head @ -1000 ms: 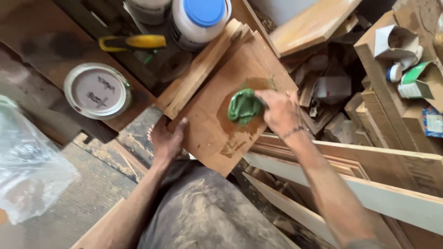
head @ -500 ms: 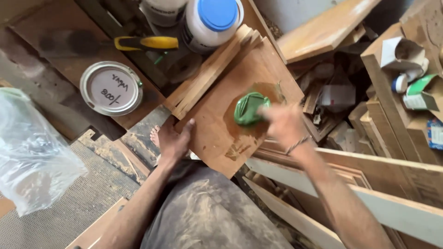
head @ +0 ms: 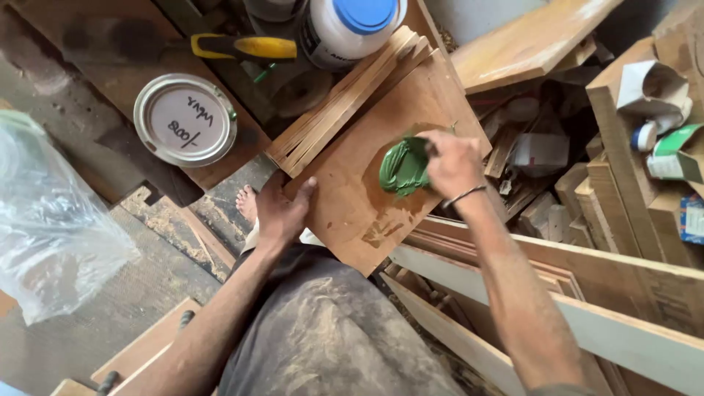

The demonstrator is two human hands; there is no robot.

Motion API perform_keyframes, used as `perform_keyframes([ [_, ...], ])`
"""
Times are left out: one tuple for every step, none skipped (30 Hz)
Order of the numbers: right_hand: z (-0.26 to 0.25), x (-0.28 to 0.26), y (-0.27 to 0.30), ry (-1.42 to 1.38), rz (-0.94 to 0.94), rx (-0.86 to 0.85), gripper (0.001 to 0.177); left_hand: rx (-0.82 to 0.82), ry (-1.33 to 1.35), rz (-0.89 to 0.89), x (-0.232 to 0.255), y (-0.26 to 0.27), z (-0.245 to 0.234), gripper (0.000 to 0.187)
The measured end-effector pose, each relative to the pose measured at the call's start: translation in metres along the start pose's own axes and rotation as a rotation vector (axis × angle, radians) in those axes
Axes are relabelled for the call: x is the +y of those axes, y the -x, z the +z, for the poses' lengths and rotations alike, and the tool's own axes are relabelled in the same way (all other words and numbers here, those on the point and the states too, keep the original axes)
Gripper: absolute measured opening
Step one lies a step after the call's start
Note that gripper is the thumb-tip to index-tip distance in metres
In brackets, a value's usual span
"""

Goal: Mix green pigment with wood filler and apply it to a wooden workpiece.

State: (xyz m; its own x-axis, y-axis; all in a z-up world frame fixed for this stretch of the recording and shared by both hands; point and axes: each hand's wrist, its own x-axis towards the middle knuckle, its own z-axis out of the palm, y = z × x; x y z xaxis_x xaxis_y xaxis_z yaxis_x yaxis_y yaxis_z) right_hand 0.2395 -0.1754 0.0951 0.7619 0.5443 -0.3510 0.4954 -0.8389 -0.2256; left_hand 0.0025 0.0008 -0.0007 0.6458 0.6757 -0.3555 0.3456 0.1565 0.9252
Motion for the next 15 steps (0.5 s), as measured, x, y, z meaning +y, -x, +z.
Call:
perform_keyframes([
  [0.011, -0.006, 0.008, 0.001, 0.008, -0.008, 0.029, -0.006, -0.001, -0.009, 0.001, 0.002, -0.001, 0.041],
  [0.021, -0.012, 0.016, 0.064, -0.106, 0.015, 0.032, -0.007, -0.016, -0.028, 0.002, 0.003, -0.002, 0.041],
  [0.029, -0.017, 0.021, 0.129, -0.215, 0.051, 0.034, -0.014, -0.028, -0.032, 0.006, -0.001, -0.001, 0.041],
  [0.029, -0.013, 0.031, 0.131, -0.203, 0.059, 0.034, -0.027, -0.026, -0.025, 0.003, -0.001, 0.001, 0.041],
  [0.031, -0.012, 0.037, 0.174, -0.327, 0.077, 0.039, -0.020, 0.031, 0.011, 0.000, -0.001, 0.001, 0.041],
  [0.033, -0.011, 0.043, 0.217, -0.450, 0.094, 0.044, -0.014, 0.088, 0.048, -0.002, 0.000, 0.001, 0.042],
  [0.021, -0.010, 0.045, 0.217, -0.453, 0.103, 0.044, -0.012, 0.088, 0.057, -0.001, 0.000, 0.000, 0.042],
  [0.011, -0.010, 0.046, 0.182, -0.423, 0.092, 0.045, 0.000, 0.062, 0.106, -0.001, 0.000, -0.001, 0.042],
  [-0.001, -0.009, 0.048, 0.149, -0.395, 0.071, 0.047, 0.015, 0.039, 0.145, -0.002, 0.003, 0.000, 0.043],
  [0.008, -0.006, 0.047, 0.153, -0.399, 0.071, 0.047, 0.019, 0.042, 0.145, -0.002, -0.002, 0.000, 0.043],
  [0.017, -0.001, 0.050, 0.144, -0.308, 0.093, 0.041, 0.030, -0.021, 0.098, -0.004, -0.001, 0.000, 0.043],
  [0.025, 0.003, 0.054, 0.136, -0.217, 0.116, 0.036, 0.039, -0.084, 0.049, -0.006, 0.000, 0.001, 0.043],
  [0.039, 0.007, 0.065, 0.139, -0.220, 0.119, 0.036, 0.042, -0.081, 0.053, -0.012, 0.000, 0.003, 0.043],
  [0.052, 0.011, 0.076, 0.191, -0.261, 0.164, 0.037, 0.052, -0.079, 0.073, -0.016, 0.001, 0.004, 0.043],
  [0.065, 0.014, 0.085, 0.241, -0.305, 0.212, 0.038, 0.066, -0.079, 0.096, -0.020, -0.001, 0.005, 0.044],
])
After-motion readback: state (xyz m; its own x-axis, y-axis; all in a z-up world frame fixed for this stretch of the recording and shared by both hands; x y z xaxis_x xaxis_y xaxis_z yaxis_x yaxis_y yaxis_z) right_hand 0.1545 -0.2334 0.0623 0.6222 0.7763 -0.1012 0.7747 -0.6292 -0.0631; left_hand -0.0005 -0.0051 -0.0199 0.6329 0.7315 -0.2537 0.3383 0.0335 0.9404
